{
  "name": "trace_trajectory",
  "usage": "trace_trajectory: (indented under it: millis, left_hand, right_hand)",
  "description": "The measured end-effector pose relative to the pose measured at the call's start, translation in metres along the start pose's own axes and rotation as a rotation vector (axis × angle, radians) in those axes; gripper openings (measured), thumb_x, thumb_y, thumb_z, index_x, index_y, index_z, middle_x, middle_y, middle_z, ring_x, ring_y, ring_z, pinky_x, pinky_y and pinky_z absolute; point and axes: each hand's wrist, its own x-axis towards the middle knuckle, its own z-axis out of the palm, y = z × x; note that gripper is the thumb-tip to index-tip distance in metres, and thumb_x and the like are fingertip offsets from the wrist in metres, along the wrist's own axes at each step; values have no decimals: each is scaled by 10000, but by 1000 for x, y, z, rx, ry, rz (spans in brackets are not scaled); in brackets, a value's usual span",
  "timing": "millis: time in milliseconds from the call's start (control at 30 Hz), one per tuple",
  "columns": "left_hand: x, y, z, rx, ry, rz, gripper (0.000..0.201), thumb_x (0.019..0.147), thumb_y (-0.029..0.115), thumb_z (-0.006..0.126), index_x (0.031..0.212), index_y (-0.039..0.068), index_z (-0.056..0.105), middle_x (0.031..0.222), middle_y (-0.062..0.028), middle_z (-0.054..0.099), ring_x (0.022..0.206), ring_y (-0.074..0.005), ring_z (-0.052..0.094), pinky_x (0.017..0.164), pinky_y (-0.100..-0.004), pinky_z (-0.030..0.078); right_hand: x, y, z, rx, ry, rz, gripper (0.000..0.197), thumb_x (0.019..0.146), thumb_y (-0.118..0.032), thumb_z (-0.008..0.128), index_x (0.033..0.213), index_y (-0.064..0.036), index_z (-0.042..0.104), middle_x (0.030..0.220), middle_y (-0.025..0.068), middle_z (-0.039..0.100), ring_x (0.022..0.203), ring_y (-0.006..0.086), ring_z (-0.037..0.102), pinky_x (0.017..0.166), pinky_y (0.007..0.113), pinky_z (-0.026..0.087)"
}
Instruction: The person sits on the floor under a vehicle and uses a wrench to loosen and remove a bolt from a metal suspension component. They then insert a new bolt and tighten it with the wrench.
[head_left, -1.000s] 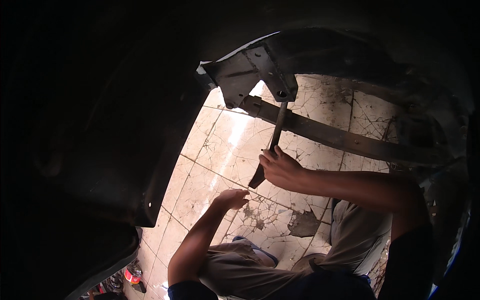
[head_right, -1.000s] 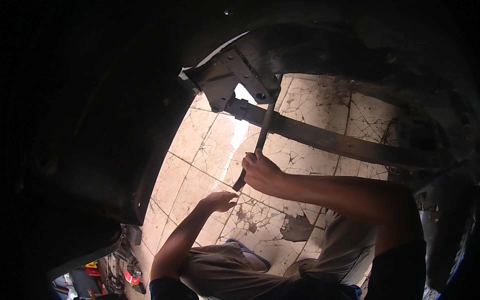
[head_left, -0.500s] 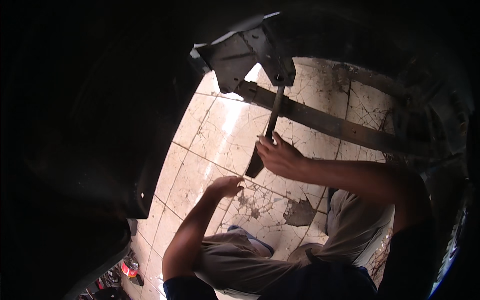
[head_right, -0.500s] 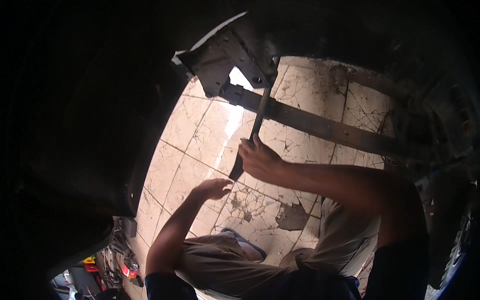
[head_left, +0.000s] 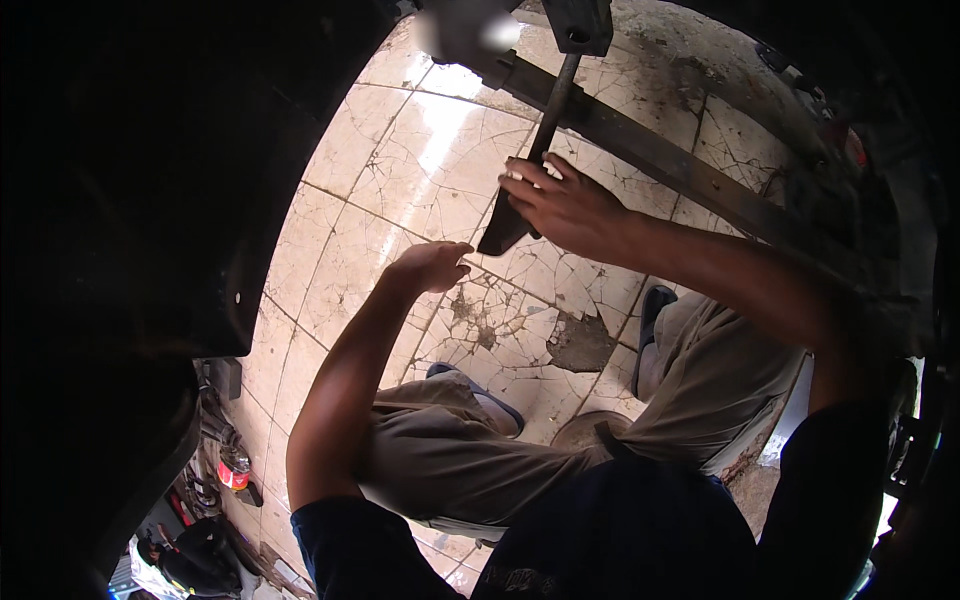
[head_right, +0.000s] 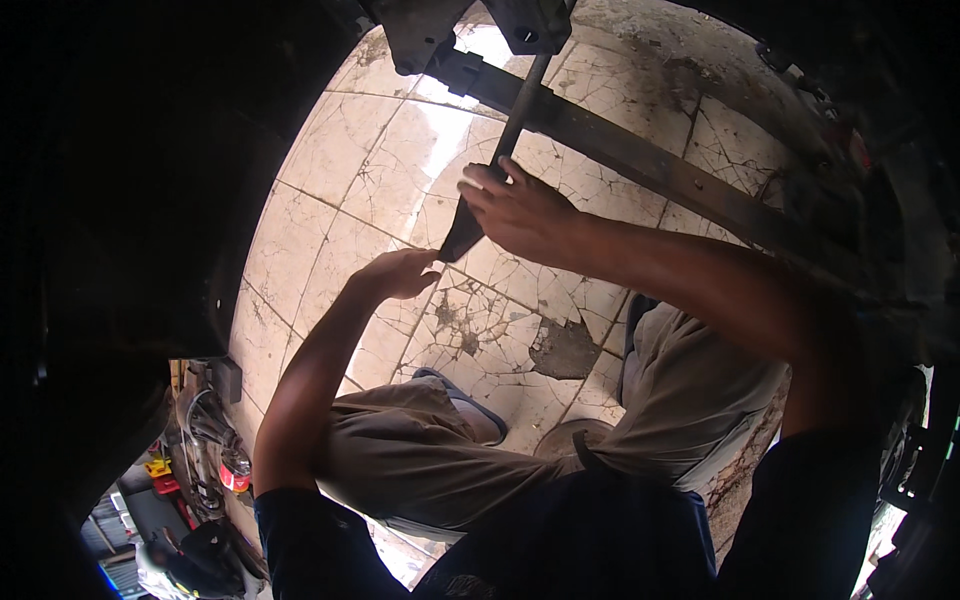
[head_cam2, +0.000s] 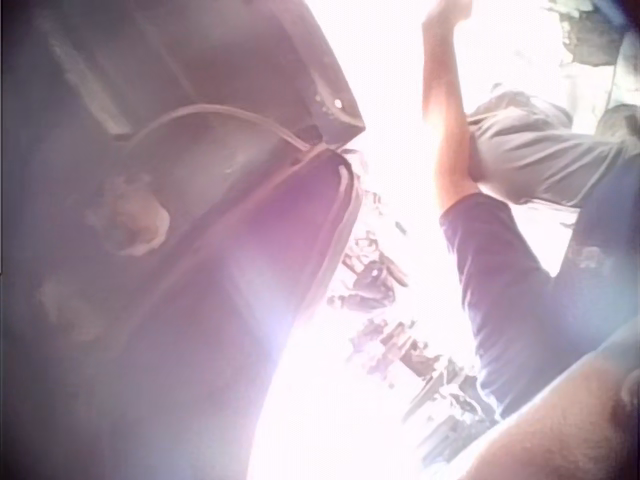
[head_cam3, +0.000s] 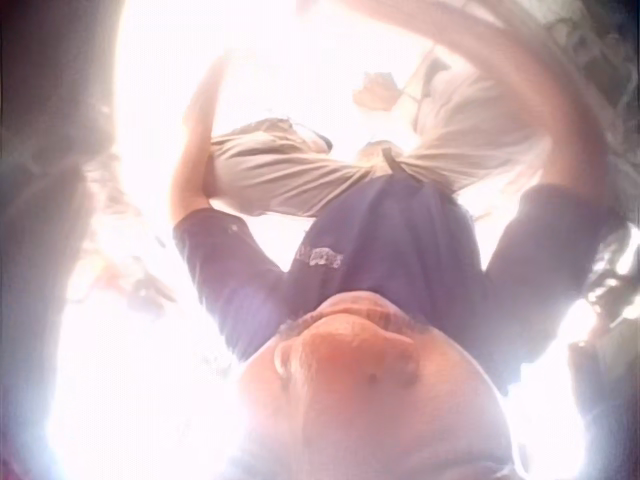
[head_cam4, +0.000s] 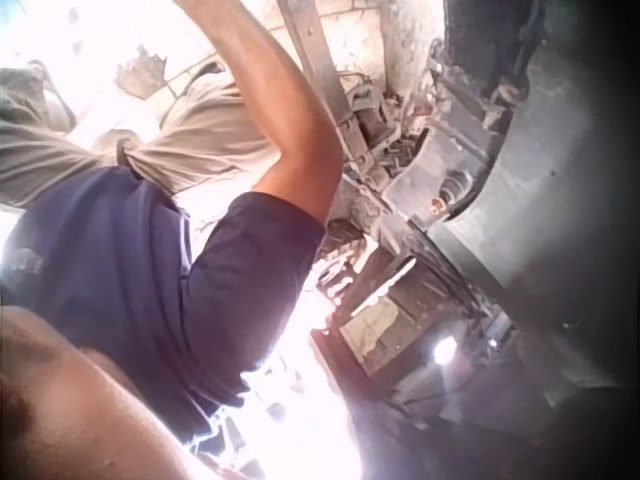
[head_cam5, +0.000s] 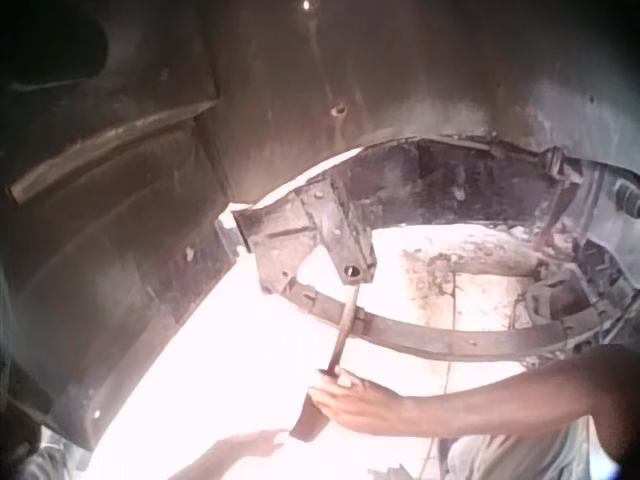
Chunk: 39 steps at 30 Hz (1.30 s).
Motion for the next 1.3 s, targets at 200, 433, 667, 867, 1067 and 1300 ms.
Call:
trace_trajectory:
  millis: [200, 433, 667, 867, 1067, 1300]
  left_hand:
    - [4, -1, 3, -27, 108, 68, 467, 971, 341, 531, 1362, 90, 482, 1176, -162, 652, 1091, -323, 624, 910, -428, 501]
    - [7, 4, 6, -392, 122, 109, 455, 984, 304, 548, 1378, 90, 468, 1156, -160, 666, 1077, -296, 645, 914, -401, 503]
    - [20, 39, -10, -274, 114, 120, 444, 977, 323, 542, 1371, 129, 476, 1175, -150, 659, 1088, -301, 637, 919, -402, 498]
    - [14, -1, 0, 45, 8, 61, 426, 963, 370, 537, 1310, 123, 532, 1207, -152, 640, 1124, -314, 610, 934, -420, 490]
    - [5, -16, 2, 74, -96, -85, 468, 965, 395, 524, 1367, 157, 502, 1313, -138, 582, 1200, -301, 565, 993, -413, 457]
    - [0, -17, 8, 42, -68, -57, 463, 962, 392, 529, 1361, 156, 505, 1281, -154, 602, 1192, -299, 572, 988, -413, 459]
  right_hand:
    - [-6, 7, 9, 82, 39, -48, 287, 842, -181, 611, 1095, -49, 650, 1301, 89, 527, 1315, 238, 399, 1050, 465, 366]
    - [-2, 55, -15, 443, 170, 267, 152, 886, -76, 600, 988, -19, 696, 1183, 119, 628, 1161, 252, 560, 952, 366, 473]
    - [4, 38, 2, 278, 190, 41, 387, 828, -2, 574, 1206, -75, 620, 1210, 31, 608, 1167, 197, 550, 1002, 360, 456]
    - [-7, 21, 11, 80, 66, -100, 343, 872, -139, 577, 1213, -121, 609, 1275, -8, 570, 1268, 125, 458, 1119, 441, 310]
    - [5, 31, 2, 573, -22, 186, 430, 854, 43, 511, 1247, -97, 614, 1264, 99, 629, 1211, 220, 569, 1119, 463, 339]
    - [6, -24, -24, 646, -284, -93, 238, 826, -74, 623, 1056, -121, 667, 1129, 73, 651, 1147, 191, 591, 1029, 383, 438]
